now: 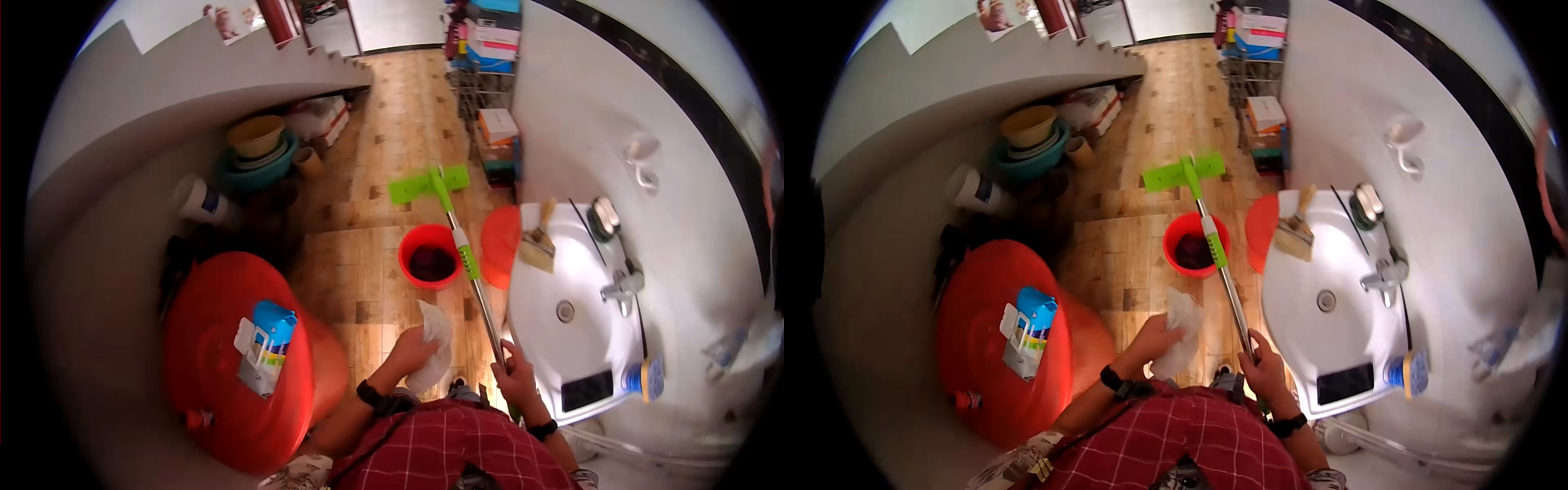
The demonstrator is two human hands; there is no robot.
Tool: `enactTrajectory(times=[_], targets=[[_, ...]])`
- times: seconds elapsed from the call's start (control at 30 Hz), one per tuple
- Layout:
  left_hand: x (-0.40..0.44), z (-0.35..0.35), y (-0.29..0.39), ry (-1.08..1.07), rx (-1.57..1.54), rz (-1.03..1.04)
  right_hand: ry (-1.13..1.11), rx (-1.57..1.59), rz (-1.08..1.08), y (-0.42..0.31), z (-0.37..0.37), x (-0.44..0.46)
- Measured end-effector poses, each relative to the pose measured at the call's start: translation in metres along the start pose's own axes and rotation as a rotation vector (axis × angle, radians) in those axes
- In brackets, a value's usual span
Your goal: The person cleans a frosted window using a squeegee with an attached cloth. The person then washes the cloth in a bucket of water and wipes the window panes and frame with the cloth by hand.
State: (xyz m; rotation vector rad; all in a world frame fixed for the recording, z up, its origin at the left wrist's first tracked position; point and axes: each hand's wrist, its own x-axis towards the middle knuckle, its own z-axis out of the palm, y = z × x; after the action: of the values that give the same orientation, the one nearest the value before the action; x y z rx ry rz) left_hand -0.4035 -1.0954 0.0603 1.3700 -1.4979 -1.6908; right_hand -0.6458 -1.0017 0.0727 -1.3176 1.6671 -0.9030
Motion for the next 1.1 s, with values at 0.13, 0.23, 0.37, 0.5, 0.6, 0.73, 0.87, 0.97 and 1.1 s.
enactTrajectory(times=[0.13,0.23,0.37,0.5,0.6,0.73,0.87,0.97,1.1], targets=[[0.005,-0.026,-0.007,0.124,0.132,0.044,-0.162,0.203,0.176,-0.01,0.034,0.046],[0.017,-0.065,-0.019,0.152,0.109,-0.094,-0.208,0.335,0.319,0.002,0.063,0.083],[0.034,-0.13,-0.031,0.255,0.017,-0.106,-0.153,0.257,0.4,-0.012,0.097,0.136],[0.056,-0.209,-0.049,0.354,-0.074,-0.09,0.026,0.325,0.469,-0.033,0.133,0.178],[0.062,-0.26,-0.049,0.454,-0.104,-0.044,0.131,0.303,0.496,-0.028,0.15,0.206],[0.065,-0.289,-0.033,0.507,-0.169,-0.063,0.214,0.239,0.491,-0.029,0.151,0.233],[0.07,-0.289,-0.039,0.476,-0.273,-0.161,0.282,0.306,0.547,-0.035,0.147,0.246],[0.084,-0.28,-0.043,0.443,-0.232,-0.145,0.349,0.348,0.554,-0.019,0.146,0.257],[0.104,-0.265,-0.016,0.388,-0.262,-0.136,0.465,0.296,0.51,0.009,0.141,0.283]])
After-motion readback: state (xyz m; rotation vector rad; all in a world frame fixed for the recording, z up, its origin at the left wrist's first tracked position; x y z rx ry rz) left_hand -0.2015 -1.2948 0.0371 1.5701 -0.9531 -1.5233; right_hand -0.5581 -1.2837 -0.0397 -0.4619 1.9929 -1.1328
